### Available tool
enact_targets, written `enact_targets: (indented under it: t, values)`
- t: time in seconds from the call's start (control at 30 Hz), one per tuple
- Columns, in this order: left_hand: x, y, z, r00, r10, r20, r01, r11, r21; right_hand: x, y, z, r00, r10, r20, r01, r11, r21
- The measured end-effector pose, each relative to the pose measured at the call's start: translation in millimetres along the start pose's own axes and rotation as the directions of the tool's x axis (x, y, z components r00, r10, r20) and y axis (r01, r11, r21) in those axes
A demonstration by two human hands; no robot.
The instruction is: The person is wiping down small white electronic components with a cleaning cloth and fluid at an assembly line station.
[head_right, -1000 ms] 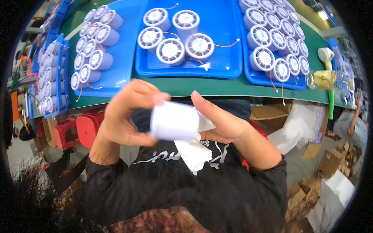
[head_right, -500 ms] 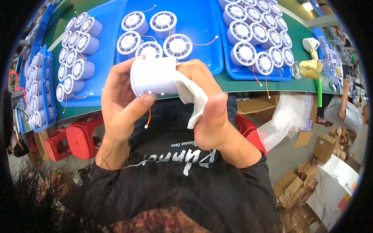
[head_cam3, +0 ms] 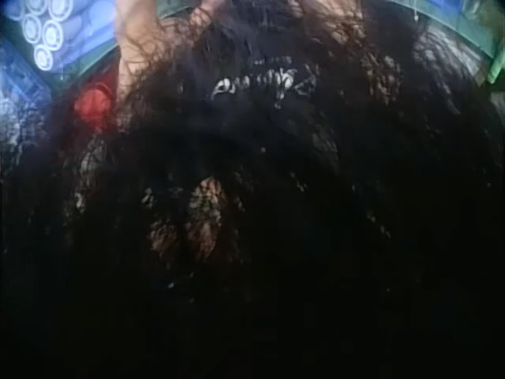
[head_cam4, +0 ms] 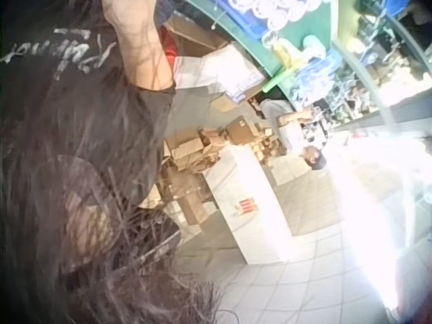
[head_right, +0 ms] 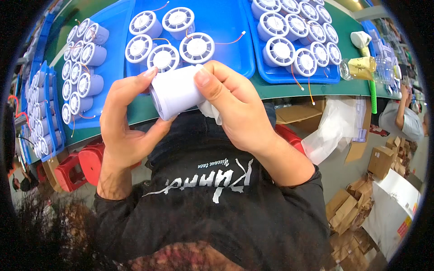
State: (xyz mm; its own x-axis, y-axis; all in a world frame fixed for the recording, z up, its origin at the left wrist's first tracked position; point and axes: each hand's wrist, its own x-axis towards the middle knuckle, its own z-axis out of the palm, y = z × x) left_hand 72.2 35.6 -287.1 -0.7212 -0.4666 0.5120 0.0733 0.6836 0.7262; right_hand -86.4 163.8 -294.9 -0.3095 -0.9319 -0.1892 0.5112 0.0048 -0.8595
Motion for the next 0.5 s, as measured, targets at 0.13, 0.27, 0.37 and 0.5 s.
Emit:
enact_targets:
  t: [0.13, 0.27, 0.37, 0.5]
  values:
    - [-4, -4, 6, 0.998, -0.034, 0.050, 0.037, 0.997, -0.068, -2, -1, -2, 0.986, -0.168, 0.002, 0.166, 0.970, -0.178]
    - [-8, 13, 8, 0.892, -0.435, 0.124, 0.385, 0.587, -0.712, -4, 3, -4, 0.793, -0.576, 0.199, 0.549, 0.532, -0.644]
    - [-6, 11, 7, 0.895, -0.427, 0.128, 0.386, 0.599, -0.702, -1, 7, -6, 0.615, -0.697, 0.369, 0.678, 0.229, -0.698]
    - [-5, 4, -1, 0.988, -0.137, 0.075, 0.148, 0.974, -0.173, -10, -5, 2, 0.978, -0.210, -0.016, 0.183, 0.887, -0.423]
